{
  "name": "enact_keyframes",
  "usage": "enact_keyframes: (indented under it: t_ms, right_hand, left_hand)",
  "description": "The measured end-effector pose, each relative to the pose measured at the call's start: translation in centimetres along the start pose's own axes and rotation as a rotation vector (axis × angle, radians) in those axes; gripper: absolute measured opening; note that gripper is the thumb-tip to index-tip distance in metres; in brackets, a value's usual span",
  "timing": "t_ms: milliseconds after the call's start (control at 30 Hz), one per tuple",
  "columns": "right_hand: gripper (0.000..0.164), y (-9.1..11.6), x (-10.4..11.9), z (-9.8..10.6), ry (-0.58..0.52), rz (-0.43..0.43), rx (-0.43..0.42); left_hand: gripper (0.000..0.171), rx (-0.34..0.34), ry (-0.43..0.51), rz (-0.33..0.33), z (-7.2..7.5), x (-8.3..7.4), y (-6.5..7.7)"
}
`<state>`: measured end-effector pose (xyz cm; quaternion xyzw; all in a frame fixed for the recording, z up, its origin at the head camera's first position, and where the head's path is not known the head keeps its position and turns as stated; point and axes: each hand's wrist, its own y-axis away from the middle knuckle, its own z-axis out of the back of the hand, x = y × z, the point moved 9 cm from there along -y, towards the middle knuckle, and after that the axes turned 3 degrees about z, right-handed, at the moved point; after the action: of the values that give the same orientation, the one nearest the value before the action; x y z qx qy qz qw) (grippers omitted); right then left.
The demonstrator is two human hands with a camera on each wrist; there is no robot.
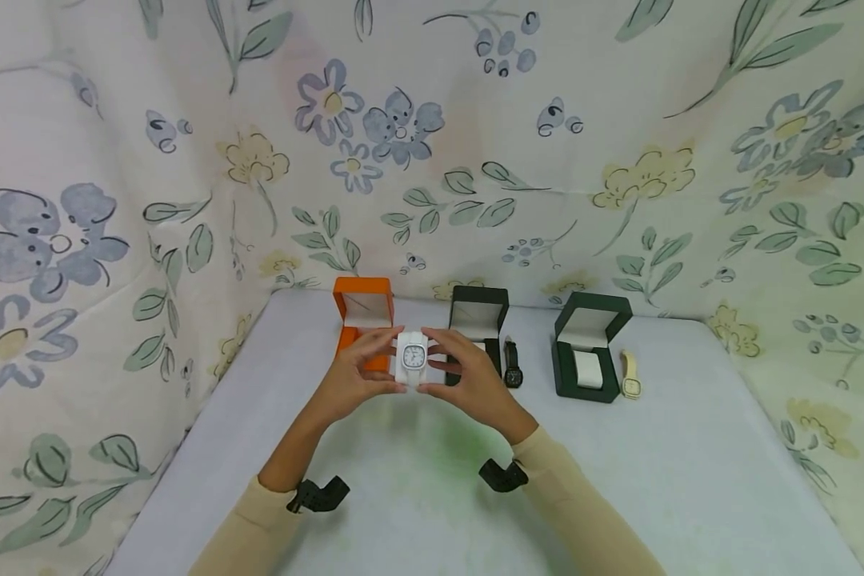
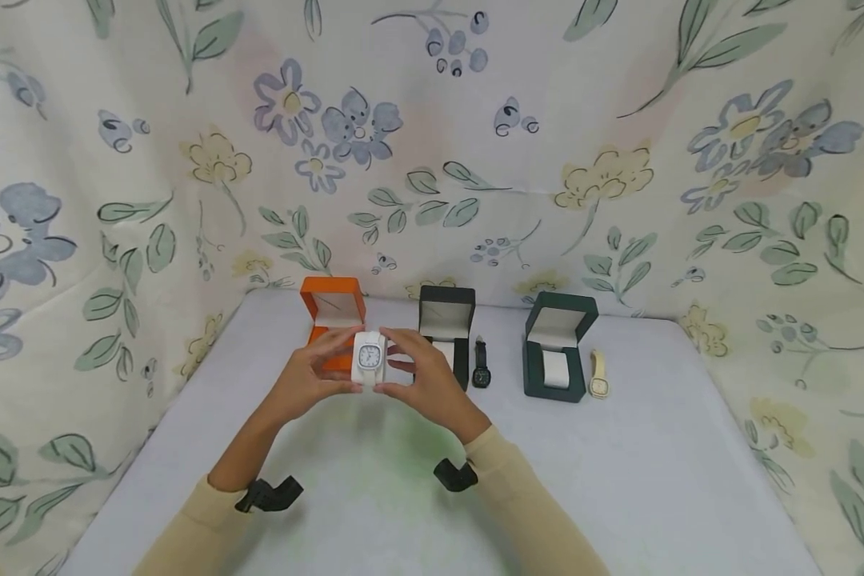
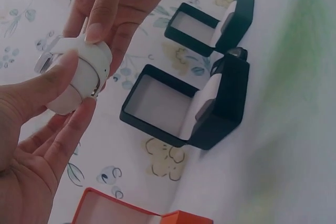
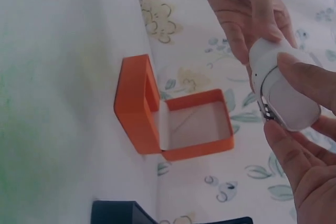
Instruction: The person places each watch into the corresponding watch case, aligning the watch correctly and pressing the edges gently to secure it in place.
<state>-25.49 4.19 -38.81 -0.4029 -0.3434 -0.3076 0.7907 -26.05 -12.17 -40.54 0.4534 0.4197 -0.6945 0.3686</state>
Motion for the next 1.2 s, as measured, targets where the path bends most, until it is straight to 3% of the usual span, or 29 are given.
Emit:
enact_keyframes:
  t_ms: [367,800,1200]
  right_hand:
    - [0.081,-1.2,-1.4,-1.2,-0.013,0.025,0.033]
    - [0.082,-2.2,-3.1,-2.4,-0.041,0.016,0.005]
    - [0.080,-3.9,-4.3,-3.3,-0.030,-0.008,-0.004]
  left_hand:
    - [0.085,-0.033,-0.055,0.028,1.2,1.3,0.1]
    - [0.083,-0.036,-0.071,0.050,2.4,3.1,-0.3]
    - [0.078,-0.062,-0.105,0.050,3.8,3.7,-0.6]
